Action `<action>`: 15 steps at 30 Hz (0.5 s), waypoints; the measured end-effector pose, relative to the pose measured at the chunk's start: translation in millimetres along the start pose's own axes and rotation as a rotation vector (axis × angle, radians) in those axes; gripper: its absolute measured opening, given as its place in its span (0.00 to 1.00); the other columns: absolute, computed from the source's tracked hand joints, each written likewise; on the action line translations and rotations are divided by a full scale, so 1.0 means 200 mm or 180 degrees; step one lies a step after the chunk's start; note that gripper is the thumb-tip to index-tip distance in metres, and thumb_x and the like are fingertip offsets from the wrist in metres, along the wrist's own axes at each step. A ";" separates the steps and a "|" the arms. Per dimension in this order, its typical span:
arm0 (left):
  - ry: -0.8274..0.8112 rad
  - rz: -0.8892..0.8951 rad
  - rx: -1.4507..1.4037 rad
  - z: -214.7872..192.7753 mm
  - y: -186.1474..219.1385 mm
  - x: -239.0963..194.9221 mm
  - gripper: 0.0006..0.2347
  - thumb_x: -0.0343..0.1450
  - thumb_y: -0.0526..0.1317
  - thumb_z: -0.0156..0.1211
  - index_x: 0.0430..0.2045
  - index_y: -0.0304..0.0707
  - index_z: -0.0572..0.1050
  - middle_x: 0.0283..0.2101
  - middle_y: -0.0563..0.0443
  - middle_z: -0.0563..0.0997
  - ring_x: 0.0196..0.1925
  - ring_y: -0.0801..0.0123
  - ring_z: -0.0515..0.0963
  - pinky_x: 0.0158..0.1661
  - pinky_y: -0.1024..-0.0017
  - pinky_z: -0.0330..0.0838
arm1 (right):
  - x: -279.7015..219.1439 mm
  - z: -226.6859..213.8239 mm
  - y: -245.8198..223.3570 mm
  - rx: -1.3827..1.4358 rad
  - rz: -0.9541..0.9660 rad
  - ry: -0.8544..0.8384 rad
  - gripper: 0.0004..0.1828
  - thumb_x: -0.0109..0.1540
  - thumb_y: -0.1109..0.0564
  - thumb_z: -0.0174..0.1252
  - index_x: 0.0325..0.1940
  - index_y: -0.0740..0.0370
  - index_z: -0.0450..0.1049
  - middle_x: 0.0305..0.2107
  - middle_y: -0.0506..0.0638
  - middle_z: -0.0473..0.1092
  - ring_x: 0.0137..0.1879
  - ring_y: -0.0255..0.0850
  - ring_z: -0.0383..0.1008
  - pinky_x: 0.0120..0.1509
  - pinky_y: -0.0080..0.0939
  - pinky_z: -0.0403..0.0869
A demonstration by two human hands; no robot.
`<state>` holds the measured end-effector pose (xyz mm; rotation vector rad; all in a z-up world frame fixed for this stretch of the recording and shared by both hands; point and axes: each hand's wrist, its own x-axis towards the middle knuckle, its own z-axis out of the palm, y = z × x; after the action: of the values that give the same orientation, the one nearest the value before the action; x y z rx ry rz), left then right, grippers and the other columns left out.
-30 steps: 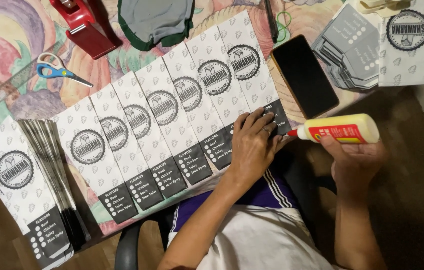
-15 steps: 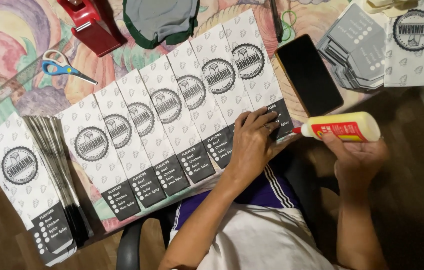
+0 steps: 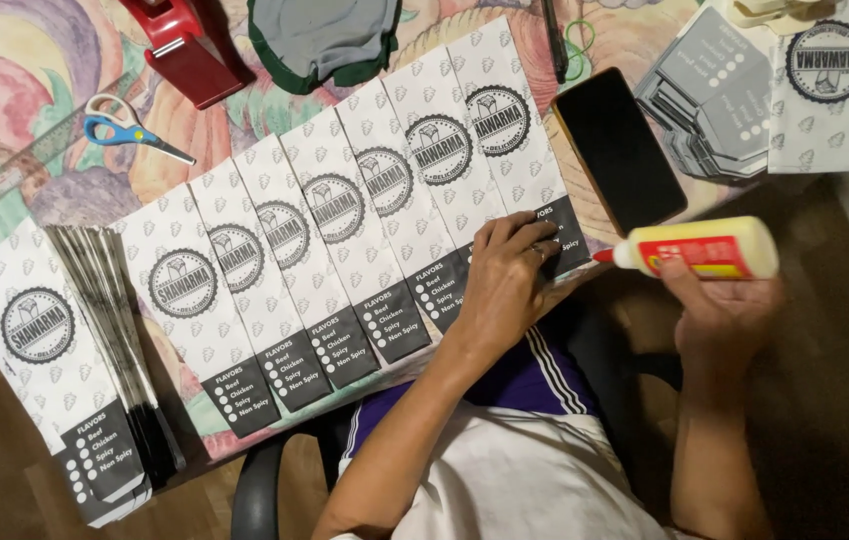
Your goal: Aligning paper shawarma sleeves on a table and applying glue to the edges for assembly.
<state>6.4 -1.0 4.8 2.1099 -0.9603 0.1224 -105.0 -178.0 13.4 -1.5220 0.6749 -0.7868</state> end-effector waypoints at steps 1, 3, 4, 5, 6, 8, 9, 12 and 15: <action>0.0118 0.0205 -0.0172 -0.01 -0.01 0.00 0.16 0.69 0.47 0.68 0.36 0.29 0.82 0.49 0.44 0.81 0.57 0.49 0.73 0.56 0.57 0.67 | -0.01 -0.01 -0.03 -0.0044 0.0062 0.0160 0.15 0.60 0.71 0.67 0.49 0.69 0.72 0.44 0.60 0.76 0.51 0.44 0.82 0.62 0.41 0.87; 0.0238 0.0397 -0.0334 -0.07 -0.01 -0.01 0.16 0.69 0.43 0.70 0.38 0.24 0.81 0.50 0.43 0.80 0.56 0.44 0.71 0.54 0.55 0.72 | -0.02 -0.02 -0.04 -0.0087 0.0133 0.0305 0.16 0.61 0.69 0.66 0.49 0.65 0.70 0.44 0.58 0.76 0.51 0.41 0.82 0.63 0.38 0.86; 0.0272 0.0317 -0.0314 -0.11 -0.01 -0.03 0.14 0.67 0.36 0.71 0.43 0.26 0.80 0.51 0.42 0.80 0.54 0.45 0.70 0.53 0.54 0.71 | -0.02 -0.03 -0.03 -0.0232 0.0175 0.0379 0.10 0.60 0.68 0.65 0.41 0.65 0.71 0.37 0.53 0.75 0.46 0.37 0.80 0.57 0.36 0.84; 0.0296 0.0240 -0.0297 -0.15 0.00 -0.05 0.18 0.64 0.29 0.73 0.48 0.28 0.78 0.53 0.41 0.79 0.53 0.46 0.70 0.52 0.53 0.69 | -0.04 -0.04 -0.01 -0.0379 0.0224 0.0462 0.07 0.59 0.67 0.65 0.32 0.64 0.72 0.31 0.47 0.73 0.40 0.34 0.78 0.51 0.34 0.82; 0.0288 0.0227 -0.0292 -0.18 -0.01 -0.07 0.18 0.64 0.29 0.73 0.48 0.28 0.78 0.53 0.41 0.79 0.53 0.46 0.70 0.52 0.53 0.69 | -0.04 -0.04 0.03 -0.0380 0.0239 0.0455 0.07 0.59 0.67 0.65 0.32 0.64 0.72 0.31 0.47 0.73 0.40 0.34 0.78 0.51 0.34 0.82; 0.0214 0.0066 0.0099 -0.24 -0.02 -0.11 0.07 0.70 0.25 0.62 0.40 0.27 0.80 0.45 0.43 0.82 0.45 0.52 0.69 0.41 0.58 0.61 | -0.04 -0.03 0.11 0.0281 0.0181 0.0328 0.11 0.56 0.72 0.65 0.41 0.68 0.75 0.38 0.53 0.76 0.44 0.37 0.80 0.56 0.39 0.85; 0.0219 0.0059 0.0111 -0.23 -0.04 -0.13 0.07 0.70 0.25 0.62 0.40 0.27 0.80 0.45 0.43 0.82 0.45 0.52 0.69 0.41 0.58 0.61 | -0.05 0.00 0.11 0.0288 0.0184 0.0315 0.11 0.56 0.72 0.65 0.41 0.68 0.75 0.38 0.53 0.76 0.44 0.37 0.80 0.56 0.39 0.85; -0.0027 0.0106 0.0095 -0.23 -0.06 -0.20 0.04 0.71 0.28 0.56 0.31 0.30 0.79 0.47 0.44 0.81 0.47 0.51 0.70 0.42 0.56 0.59 | -0.10 0.06 0.09 0.0610 0.0364 0.0003 0.14 0.55 0.74 0.66 0.42 0.69 0.73 0.41 0.58 0.77 0.48 0.45 0.82 0.60 0.44 0.87; -0.0191 -0.0088 0.0131 -0.24 -0.05 -0.22 0.11 0.66 0.32 0.68 0.40 0.27 0.80 0.51 0.44 0.80 0.51 0.51 0.72 0.45 0.57 0.65 | -0.14 0.12 0.04 0.0409 0.0240 -0.0251 0.17 0.53 0.74 0.68 0.45 0.72 0.74 0.41 0.61 0.76 0.46 0.46 0.81 0.59 0.47 0.87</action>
<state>-7.1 62.0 15.2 2.1745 -0.9712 0.0657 -102.5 -141.5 1.6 -1.3958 0.6083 -0.6964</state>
